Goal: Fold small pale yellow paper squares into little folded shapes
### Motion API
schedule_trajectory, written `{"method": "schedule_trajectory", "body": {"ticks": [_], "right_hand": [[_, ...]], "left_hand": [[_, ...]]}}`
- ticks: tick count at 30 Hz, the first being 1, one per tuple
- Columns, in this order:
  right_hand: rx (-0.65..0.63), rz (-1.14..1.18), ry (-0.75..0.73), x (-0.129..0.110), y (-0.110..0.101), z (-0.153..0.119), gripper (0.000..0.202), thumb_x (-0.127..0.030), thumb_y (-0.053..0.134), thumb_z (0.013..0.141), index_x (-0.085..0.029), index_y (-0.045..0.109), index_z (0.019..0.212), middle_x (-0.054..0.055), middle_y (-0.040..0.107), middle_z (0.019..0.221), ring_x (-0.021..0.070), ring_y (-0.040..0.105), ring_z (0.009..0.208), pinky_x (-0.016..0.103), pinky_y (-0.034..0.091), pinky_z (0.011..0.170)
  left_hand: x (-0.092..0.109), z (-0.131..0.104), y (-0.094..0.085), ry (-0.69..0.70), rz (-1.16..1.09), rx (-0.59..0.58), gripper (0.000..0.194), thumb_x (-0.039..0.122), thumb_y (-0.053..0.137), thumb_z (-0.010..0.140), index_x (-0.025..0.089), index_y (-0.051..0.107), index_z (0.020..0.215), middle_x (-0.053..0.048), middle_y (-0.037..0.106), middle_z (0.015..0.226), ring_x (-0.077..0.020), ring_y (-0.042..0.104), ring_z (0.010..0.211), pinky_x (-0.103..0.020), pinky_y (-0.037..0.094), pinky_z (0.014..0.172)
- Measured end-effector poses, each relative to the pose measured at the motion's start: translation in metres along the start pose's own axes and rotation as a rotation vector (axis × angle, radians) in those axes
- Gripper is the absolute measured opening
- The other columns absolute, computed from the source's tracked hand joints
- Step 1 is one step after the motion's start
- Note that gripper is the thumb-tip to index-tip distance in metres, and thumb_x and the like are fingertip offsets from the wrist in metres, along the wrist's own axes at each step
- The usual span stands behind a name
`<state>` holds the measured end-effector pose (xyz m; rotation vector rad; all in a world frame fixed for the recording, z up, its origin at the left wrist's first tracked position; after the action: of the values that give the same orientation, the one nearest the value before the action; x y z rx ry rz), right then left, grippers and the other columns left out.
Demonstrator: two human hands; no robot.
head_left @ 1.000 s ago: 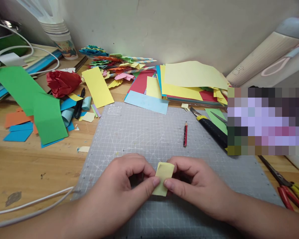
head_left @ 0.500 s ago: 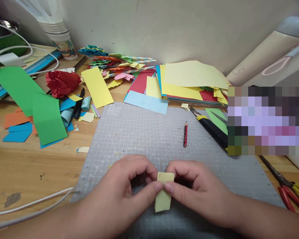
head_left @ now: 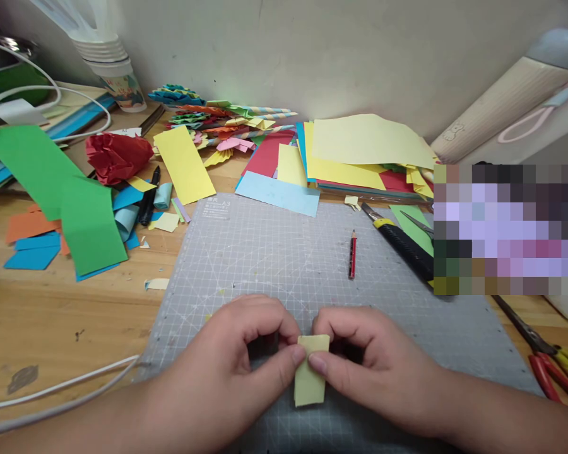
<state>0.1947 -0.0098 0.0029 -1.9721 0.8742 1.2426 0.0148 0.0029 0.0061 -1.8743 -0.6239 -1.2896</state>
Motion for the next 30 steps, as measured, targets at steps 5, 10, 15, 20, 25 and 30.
{"method": "schedule_trajectory", "body": {"ticks": [5,10,15,20,25,30], "right_hand": [[-0.018,0.005,-0.005,0.000,-0.001,-0.002,0.018,-0.024,0.055,0.082,-0.018,0.048,0.066,-0.004,0.044,0.061,0.0103,0.040,0.058,0.022,0.034,0.053],[0.013,0.060,-0.016,0.003,0.000,-0.002,0.017,-0.029,0.056,0.086,-0.018,0.053,0.072,-0.003,0.048,0.064,0.0105,0.042,0.059,0.022,0.037,0.055],[0.094,0.275,0.002,0.008,0.001,-0.001,0.019,-0.034,0.059,0.087,-0.018,0.055,0.076,-0.001,0.059,0.065,0.0115,0.055,0.059,0.022,0.041,0.053],[0.054,0.254,0.038,0.005,0.001,-0.002,0.020,-0.033,0.061,0.086,-0.018,0.053,0.074,0.000,0.061,0.065,0.0116,0.057,0.060,0.024,0.044,0.057],[0.025,0.298,0.075,0.006,0.002,-0.001,0.026,-0.041,0.060,0.086,-0.017,0.058,0.078,0.002,0.065,0.070,0.0130,0.061,0.065,0.026,0.049,0.061],[0.070,0.321,0.133,0.012,0.002,0.000,0.030,-0.045,0.060,0.087,-0.016,0.061,0.079,0.003,0.069,0.070,0.0120,0.064,0.061,0.020,0.043,0.050]], "left_hand": [[0.000,0.000,-0.001,0.030,0.020,-0.013,0.021,0.023,0.052,0.087,0.019,0.057,0.067,0.003,0.056,0.067,-0.0131,0.054,0.069,-0.026,0.039,0.064],[0.000,-0.001,0.000,0.038,0.055,-0.032,0.020,0.023,0.052,0.087,0.019,0.057,0.069,0.003,0.056,0.067,-0.0133,0.054,0.068,-0.027,0.040,0.066],[-0.001,-0.002,0.002,0.002,0.049,-0.004,0.009,0.022,0.057,0.082,0.019,0.058,0.073,0.001,0.060,0.075,-0.0161,0.056,0.075,-0.029,0.042,0.070],[-0.003,-0.002,0.000,-0.091,0.006,0.138,0.013,0.025,0.052,0.083,0.020,0.056,0.072,0.002,0.058,0.069,-0.0154,0.054,0.069,-0.027,0.042,0.063],[-0.004,0.001,-0.001,-0.110,-0.002,0.110,0.015,0.025,0.055,0.082,0.019,0.060,0.069,0.002,0.062,0.065,-0.0143,0.056,0.064,-0.025,0.043,0.060],[-0.001,0.004,-0.002,-0.126,-0.095,0.113,0.016,0.026,0.059,0.083,0.021,0.070,0.073,0.002,0.072,0.069,-0.0137,0.063,0.065,-0.024,0.047,0.063]]}}
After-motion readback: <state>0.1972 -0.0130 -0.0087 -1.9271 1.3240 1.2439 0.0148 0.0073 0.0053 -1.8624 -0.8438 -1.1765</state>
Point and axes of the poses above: each hand's wrist, its own z-axis towards the middle knuckle, its own y-axis out of the palm, x = y × z, the point moved 1 cm from there along z, towards the middle knuckle
